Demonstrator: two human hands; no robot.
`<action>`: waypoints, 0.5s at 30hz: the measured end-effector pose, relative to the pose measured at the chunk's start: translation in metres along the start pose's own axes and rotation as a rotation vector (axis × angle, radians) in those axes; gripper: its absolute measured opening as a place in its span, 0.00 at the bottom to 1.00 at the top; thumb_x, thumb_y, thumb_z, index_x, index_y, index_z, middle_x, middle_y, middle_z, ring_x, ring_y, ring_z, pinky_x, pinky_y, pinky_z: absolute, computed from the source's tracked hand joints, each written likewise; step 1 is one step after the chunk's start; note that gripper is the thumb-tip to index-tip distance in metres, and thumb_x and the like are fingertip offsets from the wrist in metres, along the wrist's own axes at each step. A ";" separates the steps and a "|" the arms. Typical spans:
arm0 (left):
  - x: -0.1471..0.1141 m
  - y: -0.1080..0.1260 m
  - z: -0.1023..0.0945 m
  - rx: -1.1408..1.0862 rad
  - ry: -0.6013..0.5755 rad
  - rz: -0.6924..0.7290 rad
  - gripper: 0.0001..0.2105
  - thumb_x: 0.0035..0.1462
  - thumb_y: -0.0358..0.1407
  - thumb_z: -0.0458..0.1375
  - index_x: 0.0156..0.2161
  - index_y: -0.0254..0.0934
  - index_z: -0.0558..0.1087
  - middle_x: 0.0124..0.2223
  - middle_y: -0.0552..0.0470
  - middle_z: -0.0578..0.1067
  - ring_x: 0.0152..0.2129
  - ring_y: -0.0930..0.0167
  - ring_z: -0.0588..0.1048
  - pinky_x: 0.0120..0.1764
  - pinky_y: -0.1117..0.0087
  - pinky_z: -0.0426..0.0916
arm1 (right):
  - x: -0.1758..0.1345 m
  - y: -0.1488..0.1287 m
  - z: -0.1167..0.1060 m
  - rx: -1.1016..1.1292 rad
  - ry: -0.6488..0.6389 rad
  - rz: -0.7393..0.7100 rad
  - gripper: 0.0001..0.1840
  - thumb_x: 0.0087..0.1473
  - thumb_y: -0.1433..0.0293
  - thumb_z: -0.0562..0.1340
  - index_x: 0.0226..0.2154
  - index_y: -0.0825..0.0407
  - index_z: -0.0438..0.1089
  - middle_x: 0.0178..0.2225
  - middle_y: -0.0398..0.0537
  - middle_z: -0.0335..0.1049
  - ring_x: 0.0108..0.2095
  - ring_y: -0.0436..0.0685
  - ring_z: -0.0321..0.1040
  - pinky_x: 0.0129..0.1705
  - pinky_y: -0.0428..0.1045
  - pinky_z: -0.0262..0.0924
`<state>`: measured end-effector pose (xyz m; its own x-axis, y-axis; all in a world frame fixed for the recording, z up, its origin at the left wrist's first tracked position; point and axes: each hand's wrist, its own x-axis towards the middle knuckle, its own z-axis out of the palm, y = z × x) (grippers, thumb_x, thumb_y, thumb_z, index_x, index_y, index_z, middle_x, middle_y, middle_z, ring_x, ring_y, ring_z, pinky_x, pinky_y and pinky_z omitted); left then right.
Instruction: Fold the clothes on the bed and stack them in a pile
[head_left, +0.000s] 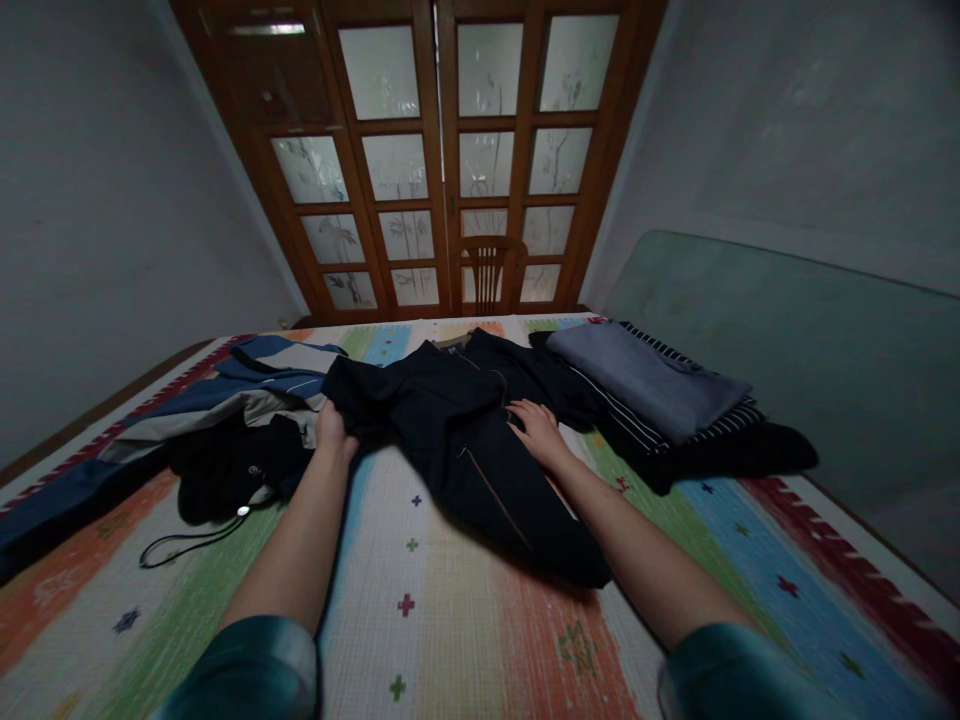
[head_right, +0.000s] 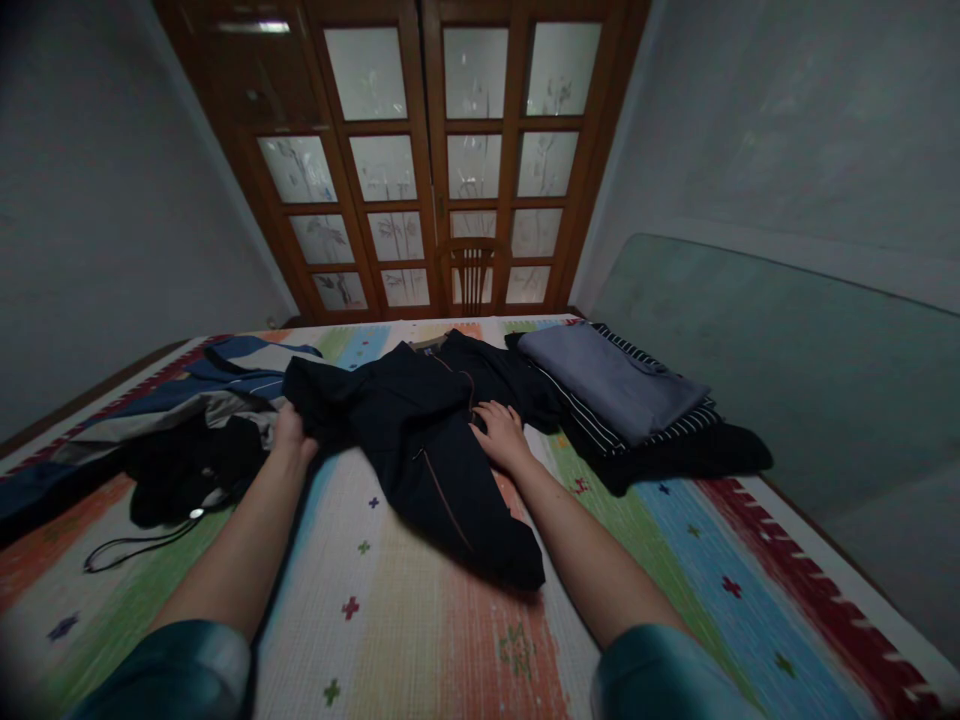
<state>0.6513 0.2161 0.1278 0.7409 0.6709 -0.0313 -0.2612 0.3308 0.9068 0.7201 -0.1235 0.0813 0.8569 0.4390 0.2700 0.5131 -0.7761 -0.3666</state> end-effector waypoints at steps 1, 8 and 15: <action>0.001 0.010 -0.004 -0.084 -0.019 -0.005 0.14 0.58 0.39 0.49 0.42 0.40 0.75 0.42 0.50 0.80 0.48 0.65 0.76 0.54 0.60 0.69 | 0.000 0.000 0.000 -0.001 -0.001 0.002 0.21 0.61 0.62 0.53 0.53 0.49 0.69 0.58 0.52 0.65 0.62 0.61 0.55 0.62 0.63 0.44; 0.000 0.046 -0.022 0.118 -0.159 0.241 0.21 0.61 0.44 0.45 0.55 0.41 0.69 0.54 0.52 0.75 0.56 0.60 0.68 0.56 0.53 0.65 | 0.000 0.000 0.000 0.000 -0.001 -0.001 0.21 0.60 0.62 0.54 0.53 0.49 0.69 0.59 0.52 0.65 0.62 0.61 0.55 0.63 0.63 0.44; -0.008 -0.006 -0.005 1.195 -0.129 0.404 0.33 0.47 0.47 0.61 0.58 0.35 0.65 0.63 0.37 0.63 0.62 0.52 0.58 0.63 0.49 0.52 | 0.000 0.003 0.002 0.003 0.017 -0.016 0.21 0.60 0.62 0.53 0.52 0.48 0.70 0.58 0.52 0.66 0.61 0.62 0.56 0.62 0.63 0.44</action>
<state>0.6438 0.2122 0.1201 0.8116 0.4921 0.3149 0.1876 -0.7300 0.6572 0.7220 -0.1245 0.0783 0.8479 0.4433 0.2909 0.5266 -0.7677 -0.3651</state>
